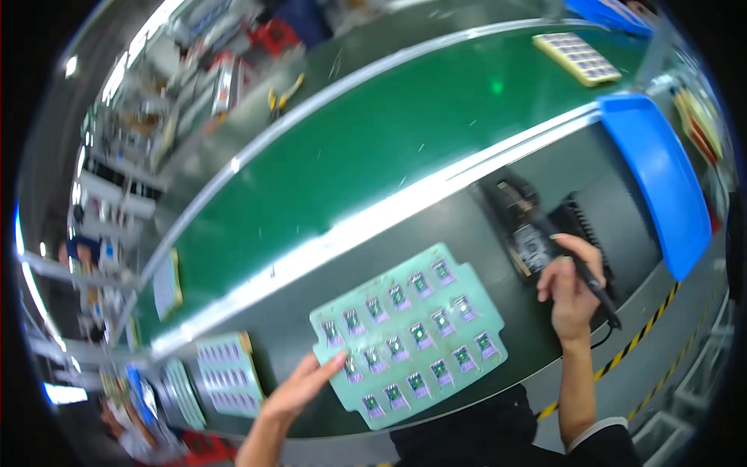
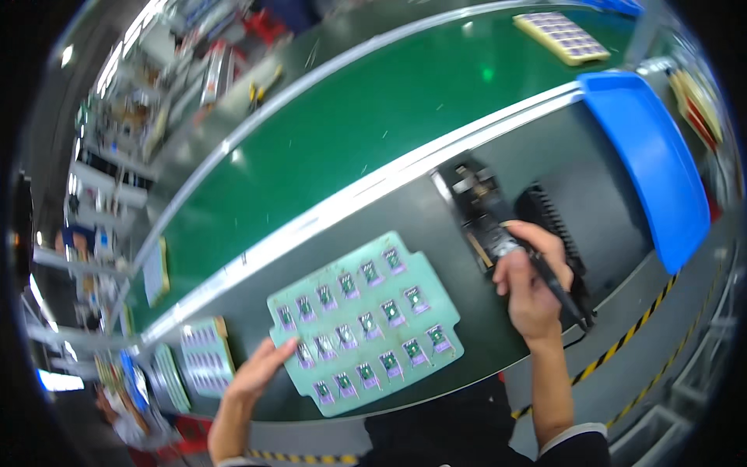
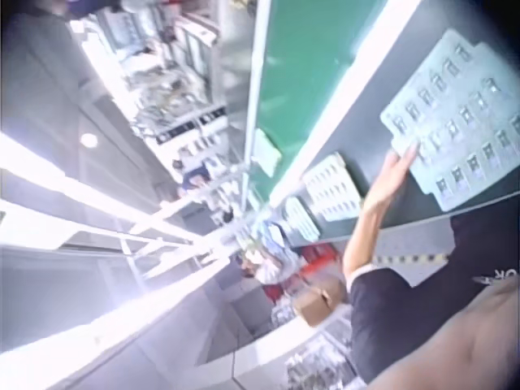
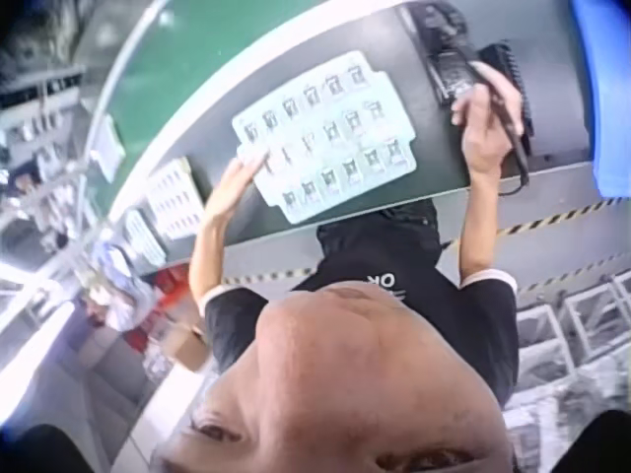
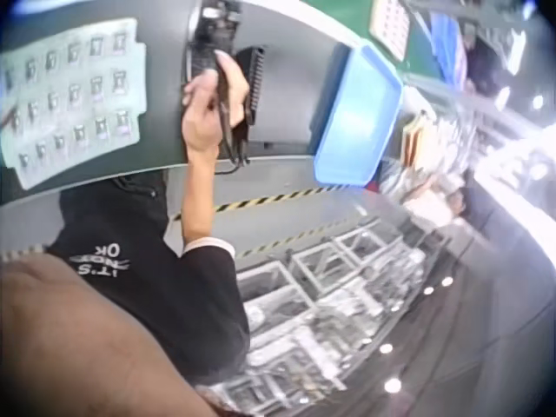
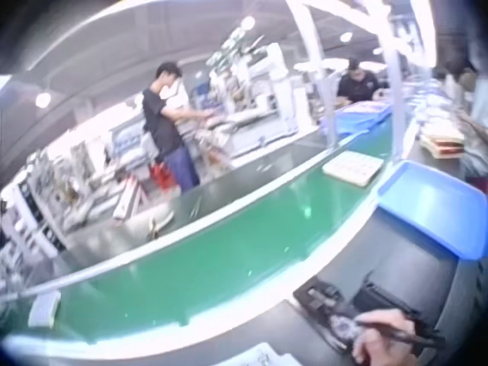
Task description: Soldering electronic components onto a circuit board panel at a factory workstation.
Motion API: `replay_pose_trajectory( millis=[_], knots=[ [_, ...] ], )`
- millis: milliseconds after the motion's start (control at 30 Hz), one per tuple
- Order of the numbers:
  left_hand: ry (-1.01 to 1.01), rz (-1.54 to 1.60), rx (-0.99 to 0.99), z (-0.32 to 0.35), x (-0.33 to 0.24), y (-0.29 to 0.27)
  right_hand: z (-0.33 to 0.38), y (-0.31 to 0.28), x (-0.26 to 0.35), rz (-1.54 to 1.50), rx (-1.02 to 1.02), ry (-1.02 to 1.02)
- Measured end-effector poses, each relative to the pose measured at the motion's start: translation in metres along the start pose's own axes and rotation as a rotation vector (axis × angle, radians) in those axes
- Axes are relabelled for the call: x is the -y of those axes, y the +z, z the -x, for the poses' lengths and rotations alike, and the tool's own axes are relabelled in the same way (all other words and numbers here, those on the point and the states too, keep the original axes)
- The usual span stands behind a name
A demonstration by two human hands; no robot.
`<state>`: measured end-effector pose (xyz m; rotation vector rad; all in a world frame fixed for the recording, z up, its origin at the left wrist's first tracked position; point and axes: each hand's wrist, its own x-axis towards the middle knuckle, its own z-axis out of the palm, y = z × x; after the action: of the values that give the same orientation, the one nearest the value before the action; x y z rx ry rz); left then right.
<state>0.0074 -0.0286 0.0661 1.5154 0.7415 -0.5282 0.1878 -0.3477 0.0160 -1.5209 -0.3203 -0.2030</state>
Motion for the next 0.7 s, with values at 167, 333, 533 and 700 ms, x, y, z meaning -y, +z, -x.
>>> replay_pose_trajectory(
  millis=[167, 333, 533, 700],
  knots=[
    [0.075, 0.323, -0.022, -0.013, -0.002, 0.008, 0.000, -0.003, 0.015, 0.132, 0.094, -0.047],
    [0.175, 0.396, 0.097, -0.027, 0.012, 0.001, 0.008, -0.005, 0.022, 0.120, 0.080, -0.146],
    [0.184, 0.567, 0.022, -0.025, 0.000, 0.016, 0.008, -0.004, 0.023, 0.132, 0.064, -0.213],
    [0.301, 0.570, -0.028, -0.010, -0.024, 0.015, 0.004, -0.005, 0.014, 0.143, 0.044, -0.267]
  ],
)
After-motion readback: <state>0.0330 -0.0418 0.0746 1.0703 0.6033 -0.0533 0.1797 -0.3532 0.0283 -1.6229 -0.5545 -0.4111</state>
